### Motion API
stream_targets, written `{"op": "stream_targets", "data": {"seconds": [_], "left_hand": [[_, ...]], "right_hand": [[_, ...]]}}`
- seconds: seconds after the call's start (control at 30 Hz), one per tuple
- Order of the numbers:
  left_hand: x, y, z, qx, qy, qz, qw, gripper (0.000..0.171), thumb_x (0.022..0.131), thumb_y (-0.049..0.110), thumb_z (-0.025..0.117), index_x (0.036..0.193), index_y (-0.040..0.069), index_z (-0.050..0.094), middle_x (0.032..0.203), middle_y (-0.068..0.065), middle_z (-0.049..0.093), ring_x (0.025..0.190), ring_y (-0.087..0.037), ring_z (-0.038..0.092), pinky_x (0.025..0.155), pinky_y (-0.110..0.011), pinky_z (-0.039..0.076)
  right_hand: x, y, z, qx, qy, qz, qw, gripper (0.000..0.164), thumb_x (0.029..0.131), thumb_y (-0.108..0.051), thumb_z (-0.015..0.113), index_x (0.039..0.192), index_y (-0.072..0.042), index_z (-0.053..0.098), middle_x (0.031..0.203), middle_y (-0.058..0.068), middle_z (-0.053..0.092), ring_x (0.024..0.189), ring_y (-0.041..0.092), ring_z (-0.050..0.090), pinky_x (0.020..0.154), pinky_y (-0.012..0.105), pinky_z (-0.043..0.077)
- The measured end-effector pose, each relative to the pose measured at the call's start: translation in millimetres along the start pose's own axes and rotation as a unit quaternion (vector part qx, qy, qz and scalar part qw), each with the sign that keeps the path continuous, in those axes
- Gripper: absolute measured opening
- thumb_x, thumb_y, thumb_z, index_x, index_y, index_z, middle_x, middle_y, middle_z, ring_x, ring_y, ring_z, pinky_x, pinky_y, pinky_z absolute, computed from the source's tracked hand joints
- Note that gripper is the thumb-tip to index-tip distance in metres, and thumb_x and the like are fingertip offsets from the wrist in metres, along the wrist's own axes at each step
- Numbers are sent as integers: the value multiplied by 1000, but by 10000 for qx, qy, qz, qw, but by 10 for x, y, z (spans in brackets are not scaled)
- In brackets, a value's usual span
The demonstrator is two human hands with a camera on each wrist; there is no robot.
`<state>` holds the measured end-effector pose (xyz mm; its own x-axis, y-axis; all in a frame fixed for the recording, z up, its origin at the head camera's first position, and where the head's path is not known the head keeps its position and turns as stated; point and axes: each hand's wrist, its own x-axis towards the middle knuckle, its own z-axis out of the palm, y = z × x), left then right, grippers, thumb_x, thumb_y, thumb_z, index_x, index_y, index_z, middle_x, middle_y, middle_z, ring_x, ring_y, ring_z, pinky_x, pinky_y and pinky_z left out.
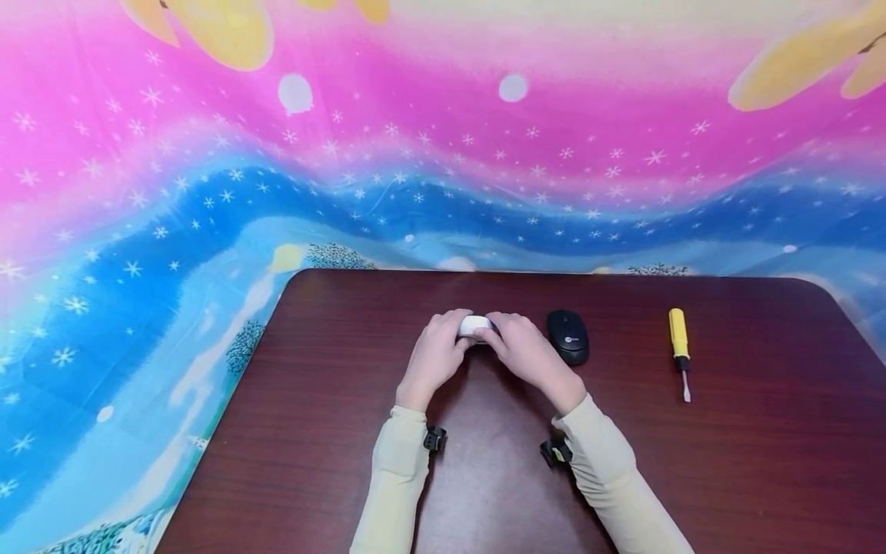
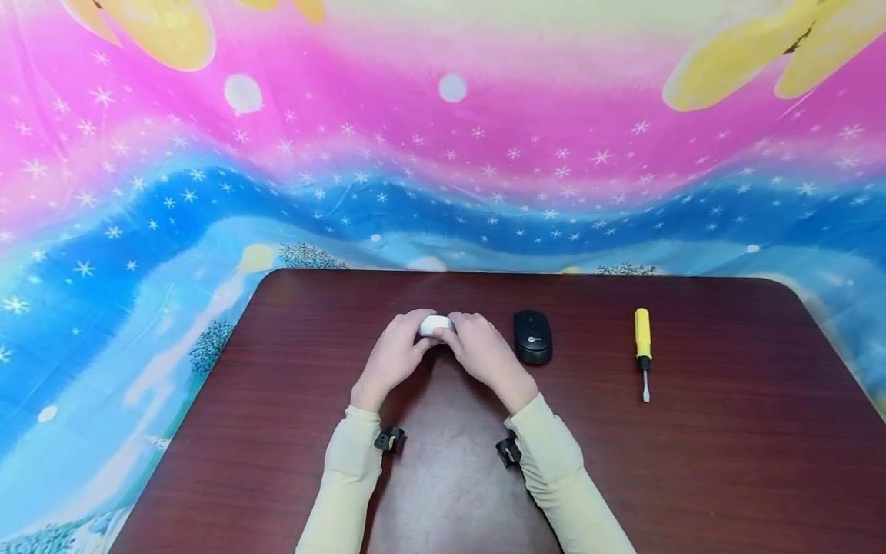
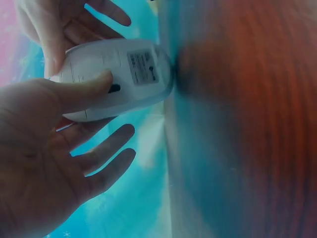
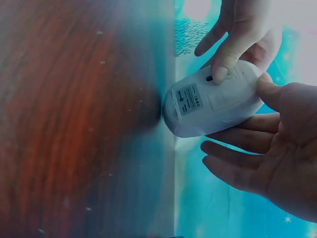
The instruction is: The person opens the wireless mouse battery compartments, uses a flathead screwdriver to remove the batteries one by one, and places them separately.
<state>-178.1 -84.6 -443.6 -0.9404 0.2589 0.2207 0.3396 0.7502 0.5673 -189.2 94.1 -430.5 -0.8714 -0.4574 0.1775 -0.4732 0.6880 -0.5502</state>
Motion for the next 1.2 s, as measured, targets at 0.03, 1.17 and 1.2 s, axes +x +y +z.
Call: {"op": "stream_targets", "data": {"seconds": [0.03,1.17,1.2], "left_hand": [[-1,9,-19,-96,-5,1,10000,37,98,9,71,134,3,64,131,-12,67,112,-34,62,98,-48,52],[15,413,-161,-3924,430,-605,9168,41,103,10,63,143,3,57,112,-20,68,89,-20,66,80,-38,56],[15,422,-166,-4048,438,-614,9113,41,102,9,63,143,3,57,115,-20,67,89,-19,66,81,-41,56]], "right_hand": [[-4,-13,-23,41,39,12,10000,24,107,-23,60,106,0,66,83,5,62,76,23,58,72,41,51],[-143,-75,-499,2595,678,266,9630,50,98,-7,72,145,-8,58,121,18,66,106,33,72,84,39,58],[-141,-73,-500,2701,691,311,9598,49,98,-6,71,145,-8,58,121,18,66,106,33,72,83,36,58]]}}
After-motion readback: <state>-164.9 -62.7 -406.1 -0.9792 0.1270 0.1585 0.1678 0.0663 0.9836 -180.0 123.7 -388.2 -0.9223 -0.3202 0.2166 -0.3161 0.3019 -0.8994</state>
